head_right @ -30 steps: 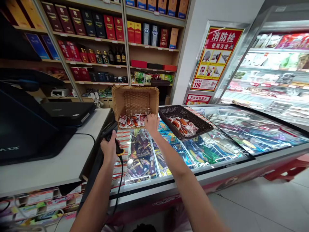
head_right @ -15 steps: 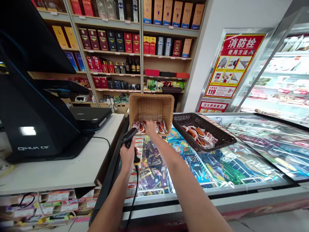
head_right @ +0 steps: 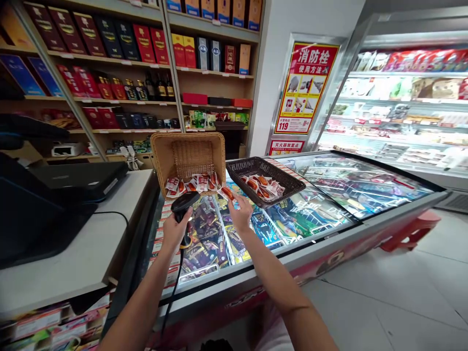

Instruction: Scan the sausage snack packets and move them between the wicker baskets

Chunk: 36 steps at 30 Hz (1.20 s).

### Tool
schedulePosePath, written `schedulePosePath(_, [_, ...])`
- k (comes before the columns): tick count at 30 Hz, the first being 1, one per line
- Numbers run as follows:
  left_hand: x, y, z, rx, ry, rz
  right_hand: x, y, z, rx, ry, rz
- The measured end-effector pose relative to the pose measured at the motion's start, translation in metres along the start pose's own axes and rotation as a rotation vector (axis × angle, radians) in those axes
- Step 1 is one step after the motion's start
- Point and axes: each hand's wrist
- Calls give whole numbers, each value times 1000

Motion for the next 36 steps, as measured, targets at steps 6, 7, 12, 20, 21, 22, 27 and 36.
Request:
schedulePosePath(6, [5, -3, 4, -23, -127, 18, 1, -1, -3, 1, 63, -5])
schedulePosePath(7, [6, -3, 4, -27, -131, 23, 2, -1, -3, -6, 57, -20])
schedulePosePath(12, [6, -2, 5, -39, -154, 72, 4, 1, 1, 13, 25, -38])
schedulePosePath(20, [5, -5, 4, -24, -163, -25, 2, 2, -1, 32, -16, -52])
schedulePosePath(21, [5, -5, 4, -18, -163, -28, 3, 2, 0, 32, -18, -48])
schedulePosePath(22, [6, -5, 5, -12, -162, -30, 4, 3, 0, 32, -19, -40])
schedulePosePath(27, [6, -3, 4, -3, -157, -24, 7, 13, -2, 73, 24, 74])
schedulePosePath(36, [2, 0, -4, -55, -73, 130, -24, 68, -52, 503, 175, 394])
Point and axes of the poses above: each hand's wrist, its own z-axis away from the middle knuckle, its own x-axis out of the palm, y = z × x, and after that the axes turned 11 degrees about z, right-handed
